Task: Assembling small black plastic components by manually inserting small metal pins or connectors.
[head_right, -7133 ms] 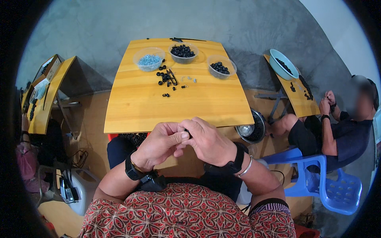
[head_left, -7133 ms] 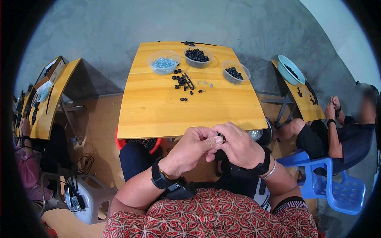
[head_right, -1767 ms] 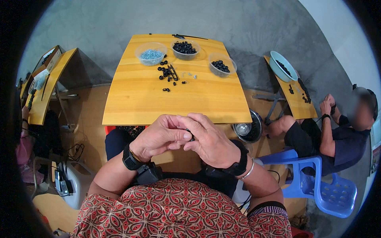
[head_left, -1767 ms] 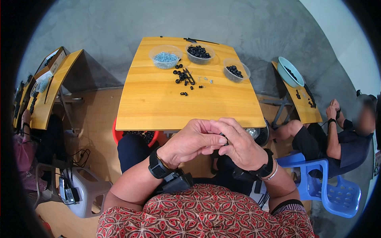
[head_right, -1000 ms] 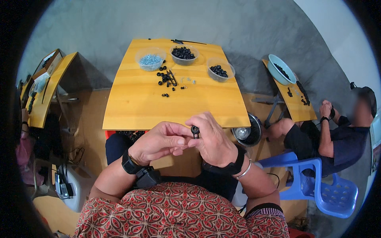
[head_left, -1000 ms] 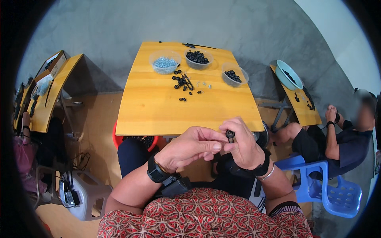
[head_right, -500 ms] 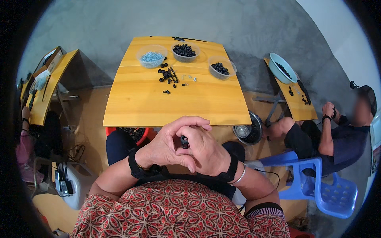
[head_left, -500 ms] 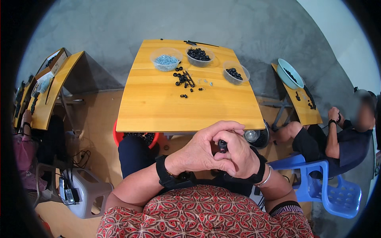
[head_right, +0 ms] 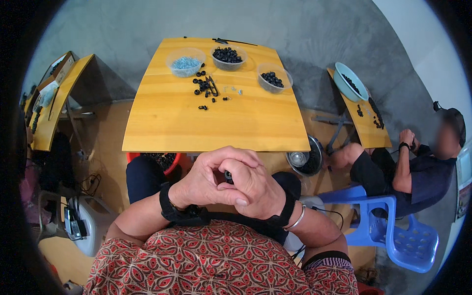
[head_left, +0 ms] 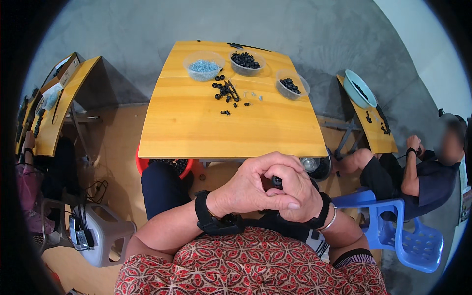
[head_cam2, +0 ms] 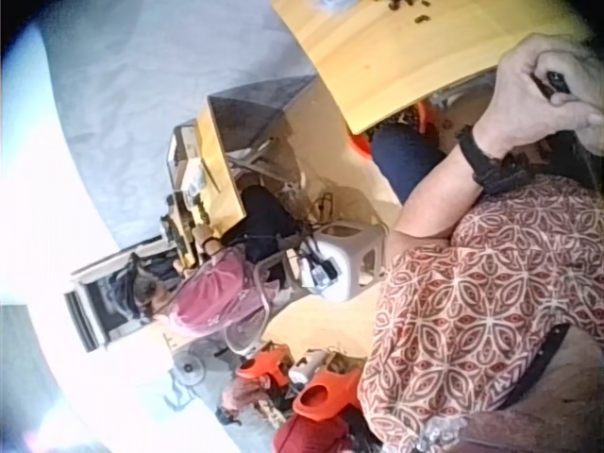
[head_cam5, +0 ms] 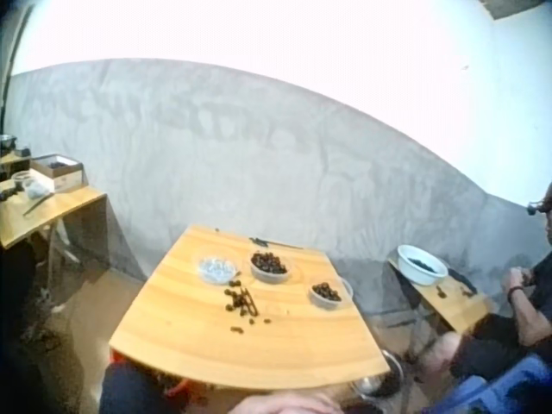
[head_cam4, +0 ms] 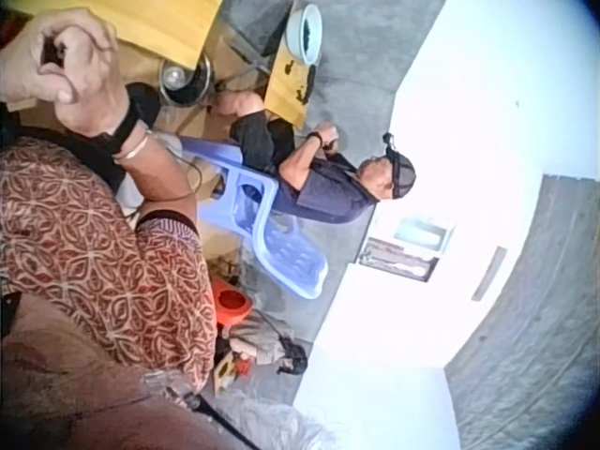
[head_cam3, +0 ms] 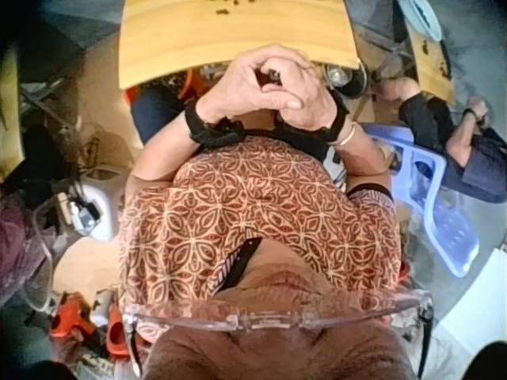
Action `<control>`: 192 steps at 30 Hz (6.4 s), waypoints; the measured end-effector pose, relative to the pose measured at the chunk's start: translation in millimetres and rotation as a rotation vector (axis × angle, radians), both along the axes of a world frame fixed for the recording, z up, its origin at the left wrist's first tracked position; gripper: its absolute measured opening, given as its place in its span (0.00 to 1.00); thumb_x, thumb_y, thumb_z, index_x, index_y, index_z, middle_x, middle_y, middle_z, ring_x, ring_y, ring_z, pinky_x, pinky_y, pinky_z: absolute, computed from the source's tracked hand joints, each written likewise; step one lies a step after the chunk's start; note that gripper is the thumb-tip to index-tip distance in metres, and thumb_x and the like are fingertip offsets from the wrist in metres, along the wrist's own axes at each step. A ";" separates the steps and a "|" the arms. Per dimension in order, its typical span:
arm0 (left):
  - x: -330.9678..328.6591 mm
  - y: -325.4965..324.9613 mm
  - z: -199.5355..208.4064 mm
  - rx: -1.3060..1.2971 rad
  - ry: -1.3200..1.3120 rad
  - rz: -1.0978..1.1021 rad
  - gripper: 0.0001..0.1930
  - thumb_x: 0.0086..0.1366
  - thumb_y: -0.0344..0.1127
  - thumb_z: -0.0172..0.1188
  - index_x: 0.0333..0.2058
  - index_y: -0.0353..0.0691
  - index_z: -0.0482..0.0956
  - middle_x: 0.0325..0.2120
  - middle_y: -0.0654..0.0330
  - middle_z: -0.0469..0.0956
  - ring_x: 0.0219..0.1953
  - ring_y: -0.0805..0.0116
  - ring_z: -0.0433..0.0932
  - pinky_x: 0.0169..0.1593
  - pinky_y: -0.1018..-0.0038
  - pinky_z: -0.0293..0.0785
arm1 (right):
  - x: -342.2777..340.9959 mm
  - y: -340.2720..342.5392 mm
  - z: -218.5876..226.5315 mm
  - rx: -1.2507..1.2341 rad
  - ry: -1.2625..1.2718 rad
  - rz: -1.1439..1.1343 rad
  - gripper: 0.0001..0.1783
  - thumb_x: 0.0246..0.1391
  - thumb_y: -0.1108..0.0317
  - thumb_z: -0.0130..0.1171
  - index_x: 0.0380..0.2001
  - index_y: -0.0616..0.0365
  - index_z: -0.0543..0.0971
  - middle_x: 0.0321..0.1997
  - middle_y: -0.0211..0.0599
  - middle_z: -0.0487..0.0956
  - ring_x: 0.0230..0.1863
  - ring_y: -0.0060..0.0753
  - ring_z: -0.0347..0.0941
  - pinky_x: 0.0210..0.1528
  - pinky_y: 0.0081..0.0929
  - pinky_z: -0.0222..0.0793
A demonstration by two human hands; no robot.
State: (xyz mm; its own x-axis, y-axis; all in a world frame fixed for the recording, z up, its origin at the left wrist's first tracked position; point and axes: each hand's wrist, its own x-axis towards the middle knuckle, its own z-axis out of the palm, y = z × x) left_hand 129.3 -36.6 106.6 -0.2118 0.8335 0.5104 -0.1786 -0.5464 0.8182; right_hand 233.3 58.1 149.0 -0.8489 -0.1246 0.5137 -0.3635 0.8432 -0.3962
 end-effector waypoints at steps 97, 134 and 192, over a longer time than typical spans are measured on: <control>-115.7 57.6 -88.7 -0.523 -0.957 0.165 0.09 0.61 0.36 0.51 0.36 0.37 0.72 0.26 0.61 0.73 0.27 0.73 0.72 0.31 0.78 0.73 | -98.8 216.7 -23.8 -0.294 -0.231 -0.511 0.09 0.46 0.74 0.55 0.33 0.64 0.73 0.23 0.31 0.74 0.24 0.17 0.67 0.28 0.18 0.64; -122.6 47.5 -103.4 -0.473 -0.960 0.010 0.06 0.62 0.32 0.49 0.35 0.37 0.70 0.26 0.60 0.73 0.26 0.72 0.73 0.31 0.74 0.75 | -211.7 190.8 -114.5 0.073 -0.523 -0.295 0.10 0.47 0.77 0.48 0.36 0.63 0.72 0.33 0.52 0.74 0.38 0.52 0.70 0.40 0.36 0.66; -110.5 45.4 -95.6 -0.447 -0.883 0.226 0.05 0.61 0.31 0.51 0.31 0.36 0.72 0.22 0.61 0.72 0.20 0.76 0.70 0.24 0.79 0.75 | -162.0 103.6 -80.3 -0.576 -0.656 -0.059 0.05 0.50 0.75 0.49 0.32 0.63 0.71 0.21 0.31 0.72 0.22 0.17 0.68 0.24 0.16 0.64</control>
State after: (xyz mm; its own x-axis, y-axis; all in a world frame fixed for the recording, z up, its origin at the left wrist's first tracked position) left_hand 18.9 8.8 11.1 -0.5388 0.8036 -0.2531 -0.7485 -0.3187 0.5816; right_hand 71.2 161.6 68.6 -0.9921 0.0574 -0.1113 0.1252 0.4577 -0.8802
